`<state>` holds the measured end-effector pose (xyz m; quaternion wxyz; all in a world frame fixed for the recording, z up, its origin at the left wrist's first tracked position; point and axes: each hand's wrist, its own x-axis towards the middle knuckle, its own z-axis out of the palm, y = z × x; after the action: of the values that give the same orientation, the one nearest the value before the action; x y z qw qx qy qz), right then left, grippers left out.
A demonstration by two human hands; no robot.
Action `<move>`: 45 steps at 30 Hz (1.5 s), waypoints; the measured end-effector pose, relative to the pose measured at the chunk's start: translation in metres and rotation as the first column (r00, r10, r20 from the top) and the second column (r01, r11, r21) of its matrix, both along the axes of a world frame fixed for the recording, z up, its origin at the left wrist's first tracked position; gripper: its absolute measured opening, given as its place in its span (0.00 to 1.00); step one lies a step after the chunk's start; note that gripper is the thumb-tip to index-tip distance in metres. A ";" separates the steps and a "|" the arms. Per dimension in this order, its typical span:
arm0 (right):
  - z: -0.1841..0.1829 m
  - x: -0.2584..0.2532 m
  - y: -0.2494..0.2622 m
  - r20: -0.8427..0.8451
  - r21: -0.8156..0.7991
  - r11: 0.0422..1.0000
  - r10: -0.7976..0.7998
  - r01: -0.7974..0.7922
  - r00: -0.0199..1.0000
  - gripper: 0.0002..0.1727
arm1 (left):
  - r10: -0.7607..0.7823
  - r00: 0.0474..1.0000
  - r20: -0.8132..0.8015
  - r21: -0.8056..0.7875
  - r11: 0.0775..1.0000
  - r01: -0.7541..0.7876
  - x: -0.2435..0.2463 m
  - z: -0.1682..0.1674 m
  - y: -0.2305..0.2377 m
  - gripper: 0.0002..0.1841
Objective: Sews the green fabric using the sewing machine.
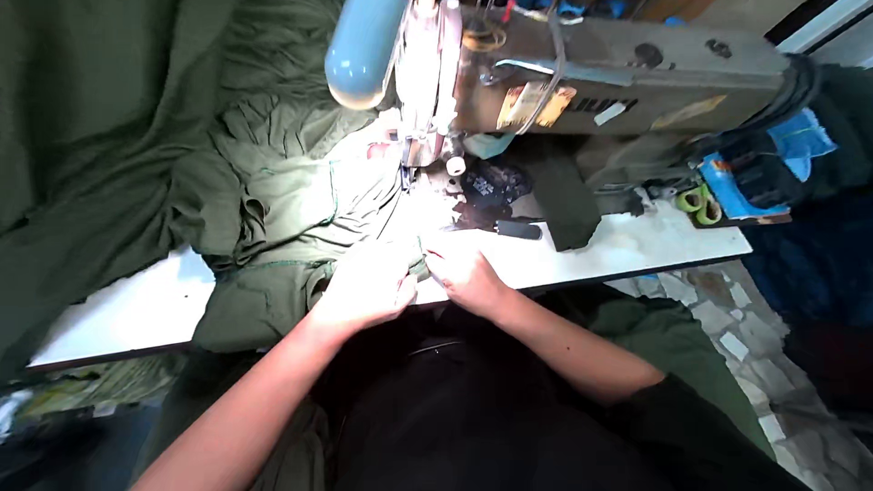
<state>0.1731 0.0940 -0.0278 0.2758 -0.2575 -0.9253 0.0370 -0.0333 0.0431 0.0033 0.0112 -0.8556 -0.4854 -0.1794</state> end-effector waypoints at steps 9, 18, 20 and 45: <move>0.005 0.002 -0.002 0.006 0.095 0.994 0.047 -0.048 0.999 0.08 | 0.055 0.990 0.133 -0.069 0.997 -0.046 0.015 0.014 0.048 0.18; 0.022 -0.004 -0.004 0.129 0.025 0.996 0.079 -0.083 0.989 0.09 | -0.018 1.000 -0.018 -0.152 0.988 0.015 0.002 -0.010 0.054 0.31; 0.024 -0.005 -0.004 0.163 0.032 0.996 0.074 -0.080 0.984 0.08 | -0.015 1.000 -0.025 -0.169 0.986 0.011 0.002 -0.007 0.056 0.32; 0.024 -0.008 -0.002 0.218 0.066 0.996 0.044 -0.060 0.975 0.10 | -0.102 0.990 0.098 0.052 0.994 0.097 -0.010 -0.022 0.065 0.24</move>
<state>0.1650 0.0918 -0.0034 0.1814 -0.2257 -0.9570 -0.0174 -0.0433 0.1083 -0.0182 -0.0018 -0.8682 -0.4377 -0.2338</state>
